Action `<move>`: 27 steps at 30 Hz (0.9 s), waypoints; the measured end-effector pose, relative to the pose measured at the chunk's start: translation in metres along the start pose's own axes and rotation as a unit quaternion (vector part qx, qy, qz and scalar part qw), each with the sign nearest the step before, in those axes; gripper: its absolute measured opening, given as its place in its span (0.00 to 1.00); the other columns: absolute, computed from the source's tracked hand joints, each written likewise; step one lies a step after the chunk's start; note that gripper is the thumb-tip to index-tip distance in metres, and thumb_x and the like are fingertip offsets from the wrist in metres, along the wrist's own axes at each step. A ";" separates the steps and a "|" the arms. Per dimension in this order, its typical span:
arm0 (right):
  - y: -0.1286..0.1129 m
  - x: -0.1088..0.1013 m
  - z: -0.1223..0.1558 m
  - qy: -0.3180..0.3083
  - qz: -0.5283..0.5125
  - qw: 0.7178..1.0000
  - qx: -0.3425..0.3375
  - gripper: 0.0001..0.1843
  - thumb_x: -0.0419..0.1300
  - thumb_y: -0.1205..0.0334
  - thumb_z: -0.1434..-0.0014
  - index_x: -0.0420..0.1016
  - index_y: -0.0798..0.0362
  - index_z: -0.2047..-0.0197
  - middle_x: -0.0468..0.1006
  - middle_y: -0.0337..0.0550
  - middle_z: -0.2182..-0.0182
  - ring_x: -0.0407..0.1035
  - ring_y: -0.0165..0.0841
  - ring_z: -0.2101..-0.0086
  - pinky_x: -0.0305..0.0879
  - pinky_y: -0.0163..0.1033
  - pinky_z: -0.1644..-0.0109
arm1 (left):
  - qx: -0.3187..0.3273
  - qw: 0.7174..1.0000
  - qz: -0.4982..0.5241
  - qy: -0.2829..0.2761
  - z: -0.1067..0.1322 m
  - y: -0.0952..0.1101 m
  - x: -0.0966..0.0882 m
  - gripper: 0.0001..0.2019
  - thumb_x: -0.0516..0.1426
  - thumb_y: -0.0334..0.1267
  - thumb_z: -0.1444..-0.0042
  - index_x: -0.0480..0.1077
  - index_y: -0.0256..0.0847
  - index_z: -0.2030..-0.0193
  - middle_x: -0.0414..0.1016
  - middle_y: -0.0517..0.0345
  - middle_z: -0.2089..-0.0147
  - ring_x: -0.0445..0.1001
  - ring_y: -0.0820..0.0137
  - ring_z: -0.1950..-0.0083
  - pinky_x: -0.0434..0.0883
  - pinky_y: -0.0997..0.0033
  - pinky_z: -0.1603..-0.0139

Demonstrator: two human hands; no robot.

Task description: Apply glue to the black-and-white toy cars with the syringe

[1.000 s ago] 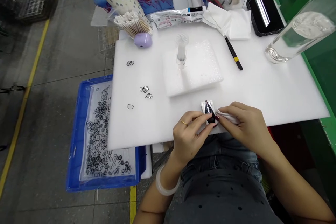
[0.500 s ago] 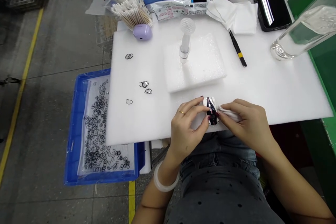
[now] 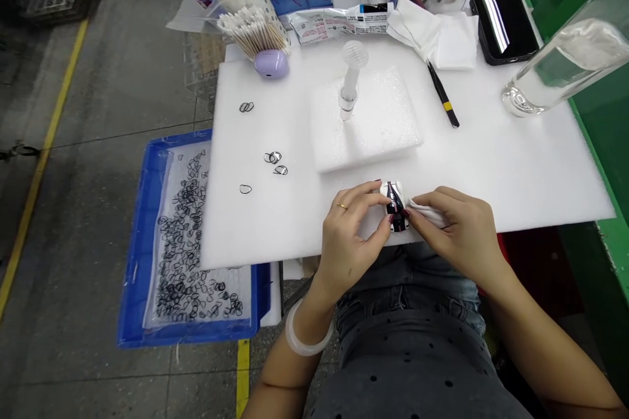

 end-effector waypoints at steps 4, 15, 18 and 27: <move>-0.002 0.000 0.001 0.019 -0.005 1.000 -0.025 0.08 0.64 0.61 0.34 0.79 0.58 0.61 0.75 0.37 0.71 0.65 0.26 0.76 0.55 0.33 0.75 | 0.009 1.000 -0.004 -0.010 -0.003 -0.002 -0.003 0.09 0.62 0.29 0.42 0.74 0.41 0.55 0.79 0.51 0.47 0.75 0.63 0.45 0.75 0.56 0.44; -0.014 -0.011 0.035 0.145 0.026 0.986 -0.083 0.10 0.62 0.76 0.36 0.76 0.58 0.52 0.76 0.43 0.68 0.63 0.24 0.77 0.56 0.31 0.78 | 0.130 0.977 0.011 -0.168 -0.025 -0.010 -0.003 0.15 0.64 0.38 0.41 0.73 0.42 0.48 0.77 0.52 0.51 0.73 0.62 0.50 0.74 0.57 0.48; -0.017 -0.004 0.037 0.156 0.051 0.982 -0.096 0.09 0.62 0.74 0.35 0.75 0.57 0.52 0.76 0.43 0.67 0.66 0.24 0.76 0.58 0.30 0.78 | 0.125 0.983 0.014 -0.137 -0.020 -0.010 -0.002 0.14 0.65 0.38 0.42 0.73 0.41 0.49 0.76 0.53 0.54 0.73 0.64 0.52 0.74 0.60 0.51; -0.028 0.016 0.036 0.153 0.131 0.971 -0.131 0.08 0.62 0.71 0.38 0.78 0.55 0.54 0.76 0.44 0.68 0.67 0.30 0.74 0.62 0.35 0.74 | 0.107 0.981 0.025 -0.160 -0.020 -0.011 -0.006 0.14 0.62 0.33 0.40 0.74 0.43 0.47 0.76 0.53 0.52 0.73 0.63 0.51 0.73 0.59 0.50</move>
Point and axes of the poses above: each hand's wrist, its own z-axis away from the middle knuckle, its own x-axis out of the palm, y = z × x, the point moved 4 cm from there along -z, towards the middle knuckle
